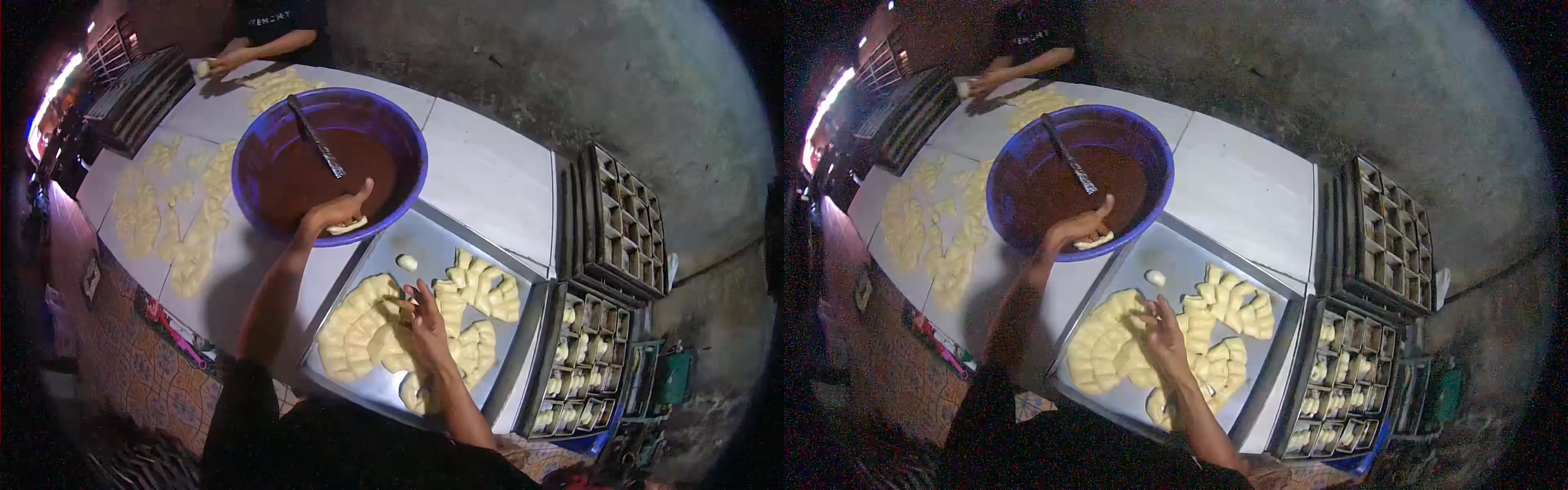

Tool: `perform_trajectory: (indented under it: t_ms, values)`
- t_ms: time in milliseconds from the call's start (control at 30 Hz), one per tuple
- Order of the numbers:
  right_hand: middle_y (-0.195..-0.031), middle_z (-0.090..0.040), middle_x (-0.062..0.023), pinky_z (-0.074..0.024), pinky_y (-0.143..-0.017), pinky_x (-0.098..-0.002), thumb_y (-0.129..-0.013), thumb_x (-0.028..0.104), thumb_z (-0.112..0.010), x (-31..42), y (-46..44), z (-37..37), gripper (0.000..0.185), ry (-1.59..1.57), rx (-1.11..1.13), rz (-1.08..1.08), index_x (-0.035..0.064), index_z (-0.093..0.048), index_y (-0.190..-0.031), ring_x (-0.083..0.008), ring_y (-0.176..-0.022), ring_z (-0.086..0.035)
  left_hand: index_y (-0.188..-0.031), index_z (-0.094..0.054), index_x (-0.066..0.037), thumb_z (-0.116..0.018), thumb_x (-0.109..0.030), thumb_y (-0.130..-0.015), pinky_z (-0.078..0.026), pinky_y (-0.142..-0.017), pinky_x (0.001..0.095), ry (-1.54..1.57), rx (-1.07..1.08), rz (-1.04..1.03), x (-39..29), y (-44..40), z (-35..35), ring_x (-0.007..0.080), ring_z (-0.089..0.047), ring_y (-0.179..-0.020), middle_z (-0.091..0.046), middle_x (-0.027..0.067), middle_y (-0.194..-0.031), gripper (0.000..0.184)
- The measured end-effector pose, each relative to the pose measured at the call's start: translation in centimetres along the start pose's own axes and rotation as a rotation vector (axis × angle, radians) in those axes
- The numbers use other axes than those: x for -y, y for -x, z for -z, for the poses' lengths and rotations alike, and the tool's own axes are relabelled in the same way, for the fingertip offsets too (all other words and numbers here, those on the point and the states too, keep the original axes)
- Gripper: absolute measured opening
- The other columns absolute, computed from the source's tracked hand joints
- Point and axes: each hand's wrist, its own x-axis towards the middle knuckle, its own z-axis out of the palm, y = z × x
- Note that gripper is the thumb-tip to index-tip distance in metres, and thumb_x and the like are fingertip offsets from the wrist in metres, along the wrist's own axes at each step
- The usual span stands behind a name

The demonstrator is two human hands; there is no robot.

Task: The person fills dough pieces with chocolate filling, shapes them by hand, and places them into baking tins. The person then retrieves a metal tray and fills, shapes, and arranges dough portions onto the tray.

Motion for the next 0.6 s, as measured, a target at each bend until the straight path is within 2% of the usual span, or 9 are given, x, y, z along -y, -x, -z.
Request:
perform_trajectory:
  t_ms: [33, 133, 200, 233, 267, 367, 433, 500, 600]
  values:
    - [-0.143, -0.039, -0.0116, -0.0452, -0.092, -0.0322, -0.089, 0.038, -0.064, -0.5, 0.1, 0.8, 0.080, -0.018, -0.010, -0.001, 0.0089, -0.020, -0.150, -0.0195, -0.119, -0.048, -0.105, -0.066, 0.003, -0.014, -0.074, -0.089, -0.039, -0.097, 0.0479, 0.055, -0.020, 0.015, 0.3, 0.1, -0.6, 0.0373, -0.055, -0.114, -0.062, 0.0263, -0.113, 0.094]
    - [-0.138, -0.045, -0.0127, -0.0470, -0.088, -0.0285, -0.092, 0.031, -0.061, -0.1, -0.1, 0.6, 0.074, -0.045, -0.113, -0.056, 0.0042, -0.022, -0.148, -0.0185, -0.112, -0.054, -0.086, -0.070, 0.000, -0.021, -0.062, -0.095, -0.040, -0.093, 0.0520, -0.132, -0.543, -0.131, -2.5, 5.8, -3.8, 0.0437, -0.056, -0.104, -0.061, 0.0305, -0.103, 0.079]
    - [-0.131, -0.050, -0.0124, -0.0488, -0.084, -0.0273, -0.093, 0.029, -0.060, -0.1, -0.4, 0.2, 0.068, -0.218, -0.132, -0.109, 0.0024, -0.026, -0.146, -0.0173, -0.105, -0.057, -0.096, -0.069, -0.003, -0.029, -0.057, -0.097, -0.045, -0.086, 0.0475, -0.102, -0.548, -0.211, -5.5, 11.5, -5.3, 0.0389, -0.061, -0.095, -0.062, 0.0258, -0.105, 0.067]
    - [-0.127, -0.053, -0.0123, -0.0497, -0.081, -0.0266, -0.093, 0.027, -0.059, 0.0, -0.6, 0.1, 0.065, -0.304, -0.141, -0.137, 0.0015, -0.028, -0.145, -0.0168, -0.102, -0.058, -0.107, -0.067, -0.001, -0.032, -0.056, -0.098, -0.048, -0.081, 0.0386, 0.559, -0.425, -0.082, -6.1, 13.5, -6.9, 0.0282, -0.065, -0.088, -0.066, 0.0173, -0.101, 0.066]
    - [-0.114, -0.058, -0.0097, -0.0513, -0.075, -0.0256, -0.094, 0.023, -0.058, 0.3, -0.7, -0.4, 0.050, -0.648, -0.018, -0.183, -0.0015, -0.042, -0.135, -0.0145, -0.093, -0.059, -0.119, -0.061, 0.002, -0.035, -0.054, -0.098, -0.049, -0.079, 0.0294, 1.085, 0.180, -0.299, -1.6, 13.0, -10.8, 0.0177, -0.064, -0.085, -0.066, 0.0111, -0.100, 0.065]
    - [-0.106, -0.060, -0.0080, -0.0473, -0.065, -0.0190, -0.093, 0.017, -0.060, -0.5, 0.6, -0.4, 0.035, -0.308, -0.224, -0.214, -0.0007, -0.056, -0.123, -0.0099, -0.081, -0.056, -0.120, -0.058, 0.004, -0.045, -0.040, -0.099, -0.048, -0.074, 0.0232, 1.398, -0.002, -0.117, -2.1, 16.5, -14.7, 0.0117, -0.062, -0.082, -0.066, 0.0095, -0.102, 0.051]
    - [-0.102, -0.063, -0.0085, -0.0487, -0.076, -0.0232, -0.091, 0.013, -0.062, 0.8, 1.5, -1.5, 0.025, 0.075, -0.364, -0.144, -0.0023, -0.063, -0.111, -0.0138, -0.089, -0.059, -0.120, -0.059, 0.005, -0.054, -0.023, -0.096, -0.048, -0.075, 0.0228, 0.866, -0.403, -0.232, -0.4, 16.9, -17.8, 0.0105, -0.060, -0.085, -0.067, 0.0107, -0.101, 0.037]
    - [-0.104, -0.063, -0.0076, -0.0495, -0.080, -0.0246, -0.091, 0.011, -0.062, -0.3, 2.1, -1.3, 0.027, 0.456, -0.268, 0.179, -0.0029, -0.062, -0.115, -0.0142, -0.092, -0.060, -0.117, -0.060, 0.007, -0.061, -0.006, -0.089, -0.049, -0.081, 0.0249, 0.567, -0.618, -0.408, -2.0, 18.9, -18.9, 0.0132, -0.062, -0.092, -0.068, 0.0133, -0.100, 0.031]
    - [-0.099, -0.063, -0.0044, -0.0490, -0.075, -0.0229, -0.088, 0.007, -0.065, 0.7, 3.6, -0.8, 0.032, 0.551, -0.316, 0.092, -0.0017, -0.060, -0.119, -0.0116, -0.089, -0.060, -0.114, -0.063, 0.005, -0.065, -0.004, -0.085, -0.052, -0.079, 0.0263, 0.586, -0.647, -0.335, -0.6, 18.8, -21.3, 0.0171, -0.066, -0.091, -0.069, 0.0155, -0.101, 0.030]
